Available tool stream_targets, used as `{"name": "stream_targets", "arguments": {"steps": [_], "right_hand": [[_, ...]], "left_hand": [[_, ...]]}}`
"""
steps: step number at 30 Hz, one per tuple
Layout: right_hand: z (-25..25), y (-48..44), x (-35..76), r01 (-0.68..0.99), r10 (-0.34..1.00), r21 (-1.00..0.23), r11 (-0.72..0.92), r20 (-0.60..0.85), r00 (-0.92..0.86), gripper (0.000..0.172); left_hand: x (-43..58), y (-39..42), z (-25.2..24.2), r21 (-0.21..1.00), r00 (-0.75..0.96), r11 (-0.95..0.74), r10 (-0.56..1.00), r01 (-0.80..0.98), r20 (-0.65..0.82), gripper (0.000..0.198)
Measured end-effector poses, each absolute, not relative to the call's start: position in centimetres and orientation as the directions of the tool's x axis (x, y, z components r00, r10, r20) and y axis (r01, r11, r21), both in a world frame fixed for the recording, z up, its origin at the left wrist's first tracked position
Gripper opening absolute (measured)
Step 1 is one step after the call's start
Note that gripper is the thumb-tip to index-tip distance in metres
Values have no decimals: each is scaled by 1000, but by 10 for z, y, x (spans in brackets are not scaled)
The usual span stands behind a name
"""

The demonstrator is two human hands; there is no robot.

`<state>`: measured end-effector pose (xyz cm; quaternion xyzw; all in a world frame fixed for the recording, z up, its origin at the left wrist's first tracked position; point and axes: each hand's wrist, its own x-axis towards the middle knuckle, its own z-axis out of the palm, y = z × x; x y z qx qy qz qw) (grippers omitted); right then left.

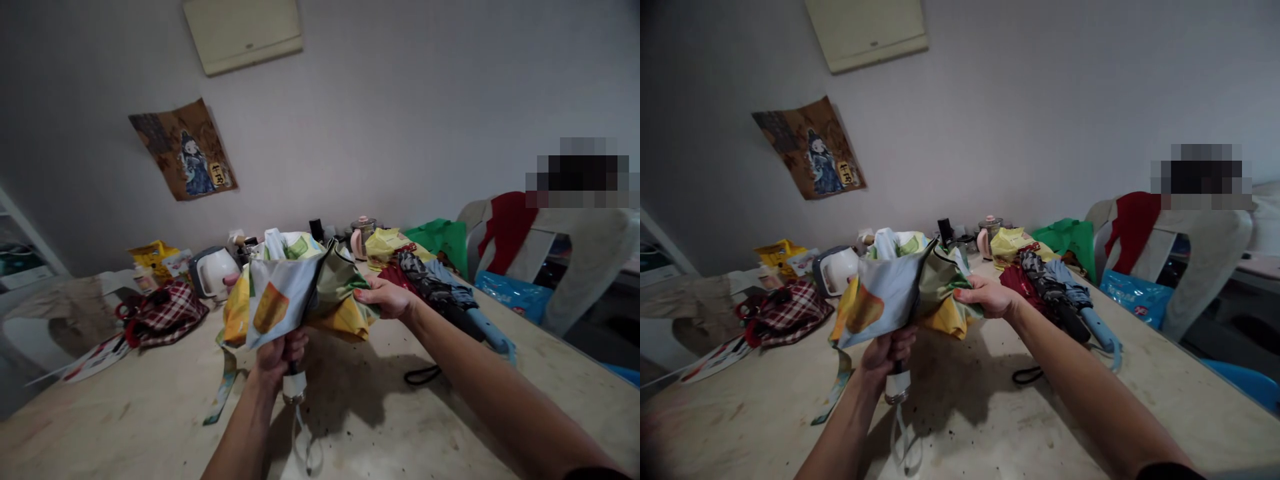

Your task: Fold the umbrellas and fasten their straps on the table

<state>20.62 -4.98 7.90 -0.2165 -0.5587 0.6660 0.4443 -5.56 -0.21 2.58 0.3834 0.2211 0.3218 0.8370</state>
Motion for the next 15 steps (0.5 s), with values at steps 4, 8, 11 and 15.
{"name": "stream_targets", "arguments": {"steps": [4,8,11,15], "right_hand": [[75,-48,204,-428,865,-904,9,223,-451,41],[69,-47,204,-501,862,-865,-24,236,-449,39],[68,-48,203,-507,862,-861,-45,223,-455,39],[70,-51,201,-471,863,-881,-44,204,-462,42]], "left_hand": [[-54,-5,31,795,695,476,712,-376,-98,49],[-55,-3,29,792,693,481,713,-377,-103,52],[-55,-3,28,801,707,495,695,-337,-132,55],[-53,-6,29,821,702,456,706,-344,-99,59]]}}
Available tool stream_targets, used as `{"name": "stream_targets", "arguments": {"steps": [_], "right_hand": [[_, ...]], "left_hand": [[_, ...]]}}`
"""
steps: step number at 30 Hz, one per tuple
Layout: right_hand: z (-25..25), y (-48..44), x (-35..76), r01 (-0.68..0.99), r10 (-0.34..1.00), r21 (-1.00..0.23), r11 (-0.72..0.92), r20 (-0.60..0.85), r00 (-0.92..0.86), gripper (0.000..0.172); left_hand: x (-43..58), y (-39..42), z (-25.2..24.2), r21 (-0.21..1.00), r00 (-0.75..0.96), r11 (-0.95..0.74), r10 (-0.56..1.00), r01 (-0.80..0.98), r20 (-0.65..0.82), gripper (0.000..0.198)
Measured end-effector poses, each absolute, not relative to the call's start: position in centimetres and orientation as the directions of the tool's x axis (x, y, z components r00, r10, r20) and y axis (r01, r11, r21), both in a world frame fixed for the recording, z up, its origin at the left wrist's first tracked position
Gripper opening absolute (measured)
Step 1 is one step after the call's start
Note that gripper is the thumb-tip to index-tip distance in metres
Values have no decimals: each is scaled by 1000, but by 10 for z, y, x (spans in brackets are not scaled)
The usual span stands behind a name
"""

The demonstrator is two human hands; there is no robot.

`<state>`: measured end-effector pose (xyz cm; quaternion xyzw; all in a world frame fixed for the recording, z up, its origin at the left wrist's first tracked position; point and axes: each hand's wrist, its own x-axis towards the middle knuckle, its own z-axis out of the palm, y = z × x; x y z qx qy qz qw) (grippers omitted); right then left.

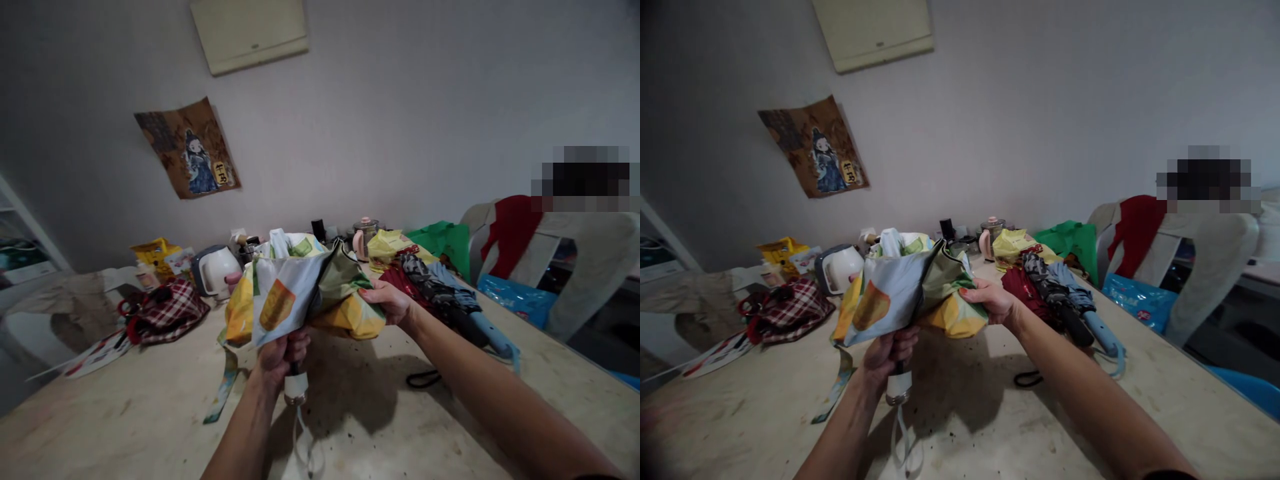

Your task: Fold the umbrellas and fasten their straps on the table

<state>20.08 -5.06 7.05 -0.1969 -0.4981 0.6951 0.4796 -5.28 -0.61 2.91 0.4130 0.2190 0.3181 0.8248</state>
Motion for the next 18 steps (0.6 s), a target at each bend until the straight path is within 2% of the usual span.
{"name": "stream_targets", "arguments": {"steps": [3,6,9,12,15,18], "right_hand": [[72,-49,204,-403,844,-915,-26,196,-500,45],[78,-44,219,-317,840,-942,114,261,-475,46],[89,-39,242,-67,830,-954,293,288,-477,42],[98,-36,261,123,853,-932,340,251,-457,39],[100,-34,271,166,901,-926,340,270,-340,35],[99,-31,269,75,919,-918,389,381,-103,37]], "left_hand": [[-52,-9,31,826,675,406,737,-391,-43,60],[-53,-11,34,832,689,416,722,-366,-57,56],[-58,-11,38,831,663,396,748,-391,-44,52],[-61,-11,41,824,637,351,771,-445,16,54],[-63,-11,42,825,649,350,760,-444,27,60],[-63,-11,43,828,658,371,753,-421,-3,63]]}}
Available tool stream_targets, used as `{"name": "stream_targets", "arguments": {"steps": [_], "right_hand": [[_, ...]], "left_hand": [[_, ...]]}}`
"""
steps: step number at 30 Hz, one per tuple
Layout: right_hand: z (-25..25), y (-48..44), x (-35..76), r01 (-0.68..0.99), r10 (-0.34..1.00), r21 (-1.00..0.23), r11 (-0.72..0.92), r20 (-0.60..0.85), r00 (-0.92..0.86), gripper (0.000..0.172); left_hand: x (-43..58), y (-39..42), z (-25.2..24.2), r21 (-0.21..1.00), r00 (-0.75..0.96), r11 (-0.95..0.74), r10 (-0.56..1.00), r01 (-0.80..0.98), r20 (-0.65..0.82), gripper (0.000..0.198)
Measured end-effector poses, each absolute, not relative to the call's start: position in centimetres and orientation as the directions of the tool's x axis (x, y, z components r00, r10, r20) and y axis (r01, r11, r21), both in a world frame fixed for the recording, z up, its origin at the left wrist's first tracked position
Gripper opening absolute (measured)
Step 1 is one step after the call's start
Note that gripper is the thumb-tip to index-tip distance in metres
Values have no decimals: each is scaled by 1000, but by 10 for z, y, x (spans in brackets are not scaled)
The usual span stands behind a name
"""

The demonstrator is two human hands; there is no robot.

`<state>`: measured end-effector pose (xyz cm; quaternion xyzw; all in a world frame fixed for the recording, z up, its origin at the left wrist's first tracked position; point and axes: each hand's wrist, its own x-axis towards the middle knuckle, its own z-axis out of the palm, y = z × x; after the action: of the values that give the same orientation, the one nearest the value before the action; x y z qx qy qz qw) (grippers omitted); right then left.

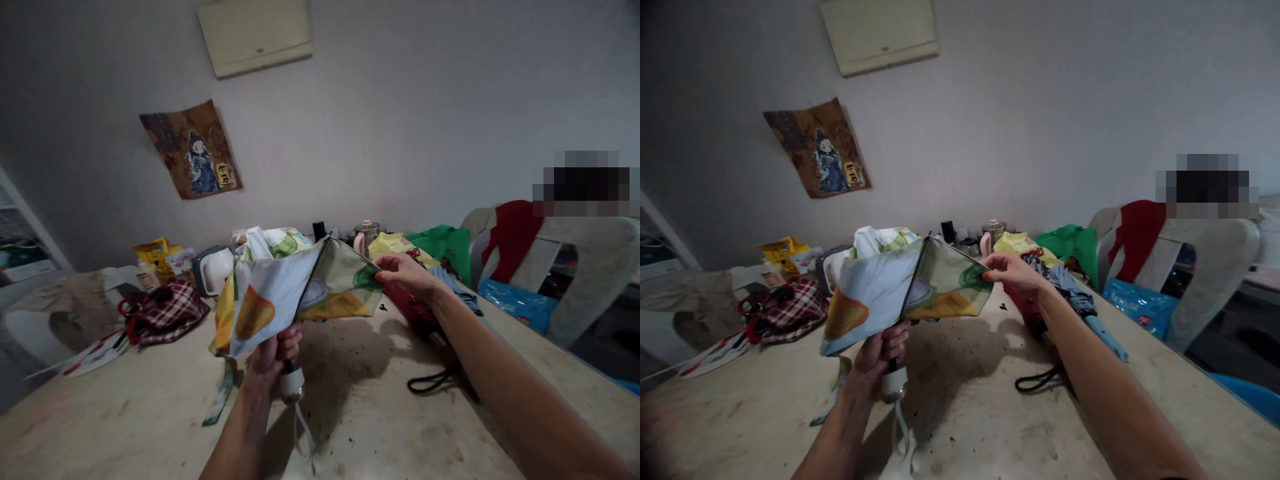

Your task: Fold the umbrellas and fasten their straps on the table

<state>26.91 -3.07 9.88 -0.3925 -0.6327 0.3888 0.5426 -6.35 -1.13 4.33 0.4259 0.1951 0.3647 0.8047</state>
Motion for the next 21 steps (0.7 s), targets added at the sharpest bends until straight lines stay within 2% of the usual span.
{"name": "stream_targets", "arguments": {"steps": [3,8,11,14,17,21], "right_hand": [[97,-28,258,-10,933,-936,353,351,78,48],[87,-30,221,-113,979,-992,47,68,-193,58],[82,-34,198,-236,981,-969,74,114,-160,53],[82,-37,187,-300,972,-943,143,191,-135,39],[83,-36,187,-266,972,-950,161,199,-125,32],[80,-26,194,-52,988,-987,153,151,24,32]], "left_hand": [[-64,-11,45,821,663,379,749,-426,-2,64],[-62,-8,44,789,552,276,828,-550,95,61],[-60,-7,44,767,468,227,877,-600,107,57],[-60,-7,44,749,440,228,893,-622,93,55],[-59,-7,45,735,421,227,903,-639,87,57],[-55,-11,49,735,322,153,942,-661,93,53]]}}
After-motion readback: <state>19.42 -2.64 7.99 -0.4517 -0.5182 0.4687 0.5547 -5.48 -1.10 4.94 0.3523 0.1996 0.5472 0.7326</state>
